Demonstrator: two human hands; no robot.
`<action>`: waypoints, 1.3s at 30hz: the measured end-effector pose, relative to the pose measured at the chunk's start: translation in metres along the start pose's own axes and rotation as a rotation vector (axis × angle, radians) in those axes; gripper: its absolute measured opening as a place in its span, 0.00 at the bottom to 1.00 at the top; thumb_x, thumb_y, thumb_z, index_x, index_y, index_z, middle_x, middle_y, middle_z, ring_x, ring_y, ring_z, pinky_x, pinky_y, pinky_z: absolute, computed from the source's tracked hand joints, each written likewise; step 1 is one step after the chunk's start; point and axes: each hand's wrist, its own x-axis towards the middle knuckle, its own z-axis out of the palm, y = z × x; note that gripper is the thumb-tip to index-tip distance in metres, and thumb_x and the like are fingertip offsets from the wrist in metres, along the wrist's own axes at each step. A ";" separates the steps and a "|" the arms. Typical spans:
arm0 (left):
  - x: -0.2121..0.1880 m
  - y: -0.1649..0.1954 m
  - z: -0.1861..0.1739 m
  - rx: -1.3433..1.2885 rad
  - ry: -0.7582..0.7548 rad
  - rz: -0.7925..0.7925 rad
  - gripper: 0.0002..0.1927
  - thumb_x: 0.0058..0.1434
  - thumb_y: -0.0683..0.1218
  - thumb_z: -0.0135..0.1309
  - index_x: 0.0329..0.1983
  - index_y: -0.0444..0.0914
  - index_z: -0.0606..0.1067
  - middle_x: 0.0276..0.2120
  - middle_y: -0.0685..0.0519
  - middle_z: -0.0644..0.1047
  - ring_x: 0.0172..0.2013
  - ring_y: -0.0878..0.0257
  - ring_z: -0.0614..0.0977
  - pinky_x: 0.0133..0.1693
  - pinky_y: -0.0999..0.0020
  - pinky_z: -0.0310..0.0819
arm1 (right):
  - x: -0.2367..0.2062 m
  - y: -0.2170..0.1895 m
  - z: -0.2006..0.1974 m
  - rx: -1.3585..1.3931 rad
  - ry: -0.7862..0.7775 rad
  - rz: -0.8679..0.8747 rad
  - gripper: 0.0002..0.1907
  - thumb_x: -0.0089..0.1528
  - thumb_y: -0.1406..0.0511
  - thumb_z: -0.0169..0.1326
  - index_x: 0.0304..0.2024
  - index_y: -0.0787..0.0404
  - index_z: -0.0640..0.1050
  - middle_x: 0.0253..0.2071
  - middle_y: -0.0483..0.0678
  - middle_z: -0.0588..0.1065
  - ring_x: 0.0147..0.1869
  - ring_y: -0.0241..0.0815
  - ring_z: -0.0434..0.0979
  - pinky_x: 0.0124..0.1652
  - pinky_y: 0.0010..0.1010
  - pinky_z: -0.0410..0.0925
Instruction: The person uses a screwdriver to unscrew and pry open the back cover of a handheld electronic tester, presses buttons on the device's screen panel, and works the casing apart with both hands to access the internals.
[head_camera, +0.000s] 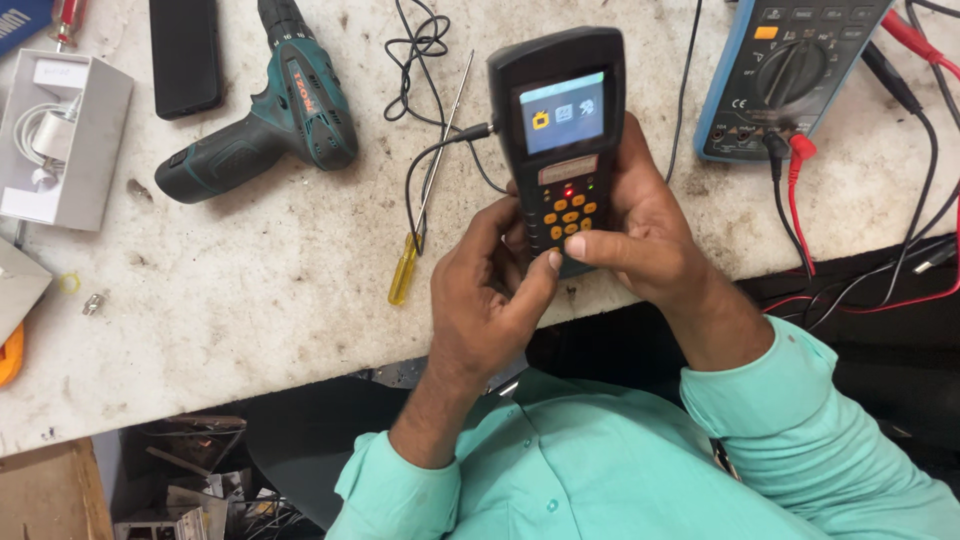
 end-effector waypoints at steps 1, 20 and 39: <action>-0.002 0.000 -0.002 0.003 -0.016 0.026 0.24 0.62 0.41 0.59 0.61 0.30 0.71 0.41 0.52 0.81 0.26 0.75 0.73 0.28 0.78 0.68 | 0.000 -0.001 0.002 -0.013 0.019 0.001 0.44 0.61 0.70 0.59 0.74 0.60 0.52 0.62 0.59 0.71 0.61 0.48 0.79 0.58 0.41 0.79; -0.039 0.002 -0.058 0.941 0.310 0.273 0.27 0.55 0.54 0.67 0.51 0.34 0.75 0.48 0.42 0.74 0.48 0.48 0.74 0.48 0.52 0.67 | 0.013 0.001 0.039 0.259 0.146 0.007 0.28 0.68 0.55 0.51 0.59 0.71 0.67 0.45 0.63 0.75 0.39 0.49 0.78 0.39 0.36 0.73; -0.099 0.065 -0.097 0.148 0.561 0.296 0.11 0.81 0.31 0.43 0.61 0.36 0.63 0.51 0.39 0.78 0.54 0.53 0.85 0.60 0.60 0.85 | 0.012 0.011 0.021 0.557 0.128 0.057 0.30 0.75 0.53 0.40 0.68 0.71 0.68 0.56 0.62 0.72 0.50 0.50 0.77 0.51 0.40 0.73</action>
